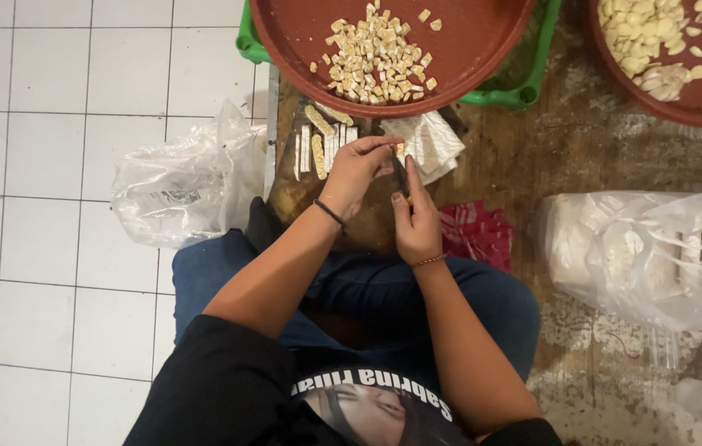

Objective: The person sits on the floor and cuts white stick-shaped food blocks into small pieces with a small knife, placing the cut pieces into a large red tray. They occasionally gather cut pieces in the tray and take new sticks from a stack to continue cutting.

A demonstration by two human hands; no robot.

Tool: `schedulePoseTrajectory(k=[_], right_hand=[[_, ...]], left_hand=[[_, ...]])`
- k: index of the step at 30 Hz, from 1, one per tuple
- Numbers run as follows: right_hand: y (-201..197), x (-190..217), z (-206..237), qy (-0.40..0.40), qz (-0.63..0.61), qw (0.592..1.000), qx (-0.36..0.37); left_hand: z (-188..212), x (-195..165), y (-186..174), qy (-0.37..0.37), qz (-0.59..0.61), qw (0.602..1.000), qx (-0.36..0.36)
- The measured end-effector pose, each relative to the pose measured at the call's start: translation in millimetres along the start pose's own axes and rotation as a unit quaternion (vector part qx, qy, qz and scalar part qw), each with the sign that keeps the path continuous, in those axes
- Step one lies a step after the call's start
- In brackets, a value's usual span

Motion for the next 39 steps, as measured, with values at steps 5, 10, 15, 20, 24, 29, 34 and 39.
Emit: schedulePoseTrajectory(k=[5, 10, 15, 20, 24, 29, 34, 39], right_hand=[[1, -1, 0, 0.002, -0.004, 1.0, 0.002], [1, -2, 1, 0.01, -0.002, 1.0, 0.002], [1, 0, 1, -0.001, 0.013, 1.0, 0.001], [2, 0, 0, 0.021, 0.003, 1.0, 0.013], [2, 2, 0, 0.027, -0.002, 1.0, 0.015], [1, 1, 0, 0.009, 0.001, 1.0, 0.007], [2, -5, 1, 0.008, 0.011, 1.0, 0.01], [2, -7, 2, -0.01, 0.022, 1.0, 0.002]], left_hand=[[2, 0, 3, 0.004, -0.017, 1.0, -0.023], [5, 2, 6, 0.012, -0.002, 0.999, -0.029], [9, 2, 6, 0.007, -0.006, 0.999, -0.039], [9, 4, 5, -0.002, 0.006, 0.999, -0.042], [10, 9, 2, -0.009, 0.001, 0.999, -0.044], [9, 16, 0, -0.016, -0.001, 0.999, -0.051], [10, 19, -3, -0.021, 0.003, 0.999, -0.05], [11, 22, -8, -0.045, 0.002, 0.999, -0.03]])
Point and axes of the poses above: each hand's wrist, its own z-axis away from the middle knuckle, its own y-axis out of the palm, x = y × z, the point moved 6 cm from there along -z, towards the middle knuckle, and after that the axes turned 5 degrees about x, right-handed, at the moved point
